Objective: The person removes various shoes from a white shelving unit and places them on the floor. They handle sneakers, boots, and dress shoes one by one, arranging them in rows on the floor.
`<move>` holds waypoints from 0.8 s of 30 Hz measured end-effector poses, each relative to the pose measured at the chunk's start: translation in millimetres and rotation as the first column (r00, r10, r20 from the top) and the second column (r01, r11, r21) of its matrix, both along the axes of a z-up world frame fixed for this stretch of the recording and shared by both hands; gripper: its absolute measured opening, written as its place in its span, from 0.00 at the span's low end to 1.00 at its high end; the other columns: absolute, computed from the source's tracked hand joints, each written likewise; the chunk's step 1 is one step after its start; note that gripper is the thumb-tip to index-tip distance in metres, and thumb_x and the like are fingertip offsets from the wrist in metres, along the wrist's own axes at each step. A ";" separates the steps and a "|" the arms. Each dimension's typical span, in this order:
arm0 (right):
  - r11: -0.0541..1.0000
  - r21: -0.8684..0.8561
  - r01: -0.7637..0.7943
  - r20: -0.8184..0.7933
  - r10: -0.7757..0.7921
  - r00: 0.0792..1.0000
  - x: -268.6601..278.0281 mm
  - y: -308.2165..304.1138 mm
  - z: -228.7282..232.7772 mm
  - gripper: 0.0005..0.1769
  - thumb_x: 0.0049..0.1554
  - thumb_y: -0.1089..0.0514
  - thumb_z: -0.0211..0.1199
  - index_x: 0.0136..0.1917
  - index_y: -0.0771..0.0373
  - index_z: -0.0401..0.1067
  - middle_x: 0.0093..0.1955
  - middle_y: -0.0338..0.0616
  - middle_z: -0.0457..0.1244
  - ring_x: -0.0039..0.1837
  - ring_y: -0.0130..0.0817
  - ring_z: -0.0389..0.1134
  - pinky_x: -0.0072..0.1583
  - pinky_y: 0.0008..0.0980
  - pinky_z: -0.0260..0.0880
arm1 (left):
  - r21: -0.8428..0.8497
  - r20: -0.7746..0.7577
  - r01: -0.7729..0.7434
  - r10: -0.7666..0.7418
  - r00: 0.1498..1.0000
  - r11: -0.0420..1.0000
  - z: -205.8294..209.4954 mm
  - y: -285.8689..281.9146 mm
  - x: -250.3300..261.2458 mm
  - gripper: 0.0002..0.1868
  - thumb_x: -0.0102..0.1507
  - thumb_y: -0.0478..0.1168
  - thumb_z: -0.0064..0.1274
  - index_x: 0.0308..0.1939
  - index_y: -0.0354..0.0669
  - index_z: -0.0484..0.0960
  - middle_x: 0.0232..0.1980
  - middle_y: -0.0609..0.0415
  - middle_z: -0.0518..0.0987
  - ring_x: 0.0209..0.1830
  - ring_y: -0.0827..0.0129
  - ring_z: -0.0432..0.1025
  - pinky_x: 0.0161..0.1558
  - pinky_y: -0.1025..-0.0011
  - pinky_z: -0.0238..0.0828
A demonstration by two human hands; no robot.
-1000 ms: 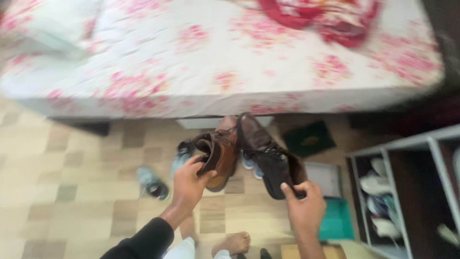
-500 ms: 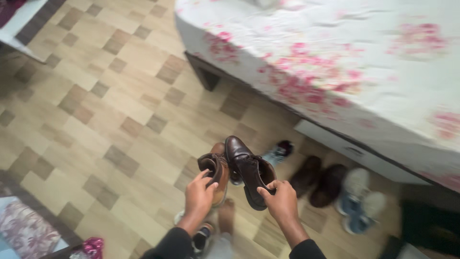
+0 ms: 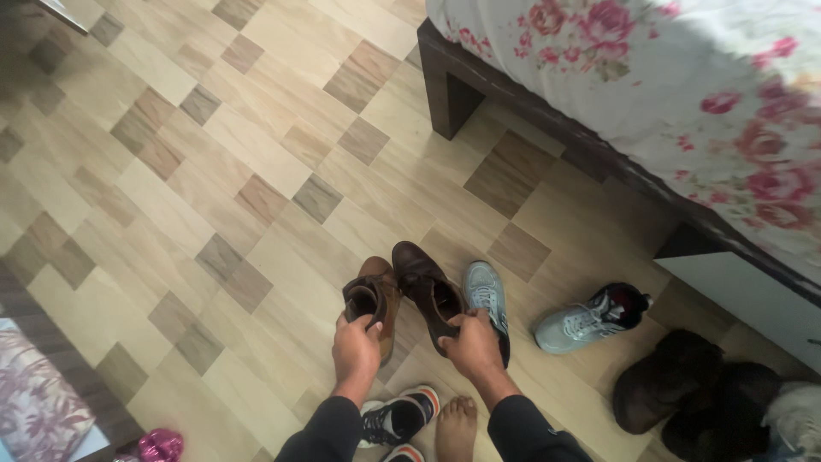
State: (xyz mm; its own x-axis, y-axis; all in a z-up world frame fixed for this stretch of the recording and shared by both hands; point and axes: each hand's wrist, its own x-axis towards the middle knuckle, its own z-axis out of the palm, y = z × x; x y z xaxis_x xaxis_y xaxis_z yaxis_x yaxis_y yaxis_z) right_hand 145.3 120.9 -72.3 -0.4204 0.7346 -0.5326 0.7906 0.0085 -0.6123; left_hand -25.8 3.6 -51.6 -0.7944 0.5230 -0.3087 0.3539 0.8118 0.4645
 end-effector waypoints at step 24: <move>0.466 -0.490 0.737 -0.289 -0.884 0.367 240.0 -3.1 25.2 0.20 0.57 0.53 0.67 0.58 0.69 0.78 0.50 0.50 0.72 0.51 0.33 0.72 0.55 0.31 0.72 | 0.302 0.344 0.598 -0.670 0.658 0.743 88.7 134.6 217.8 0.15 0.62 0.49 0.56 0.44 0.43 0.86 0.45 0.46 0.84 0.45 0.55 0.81 0.48 0.61 0.76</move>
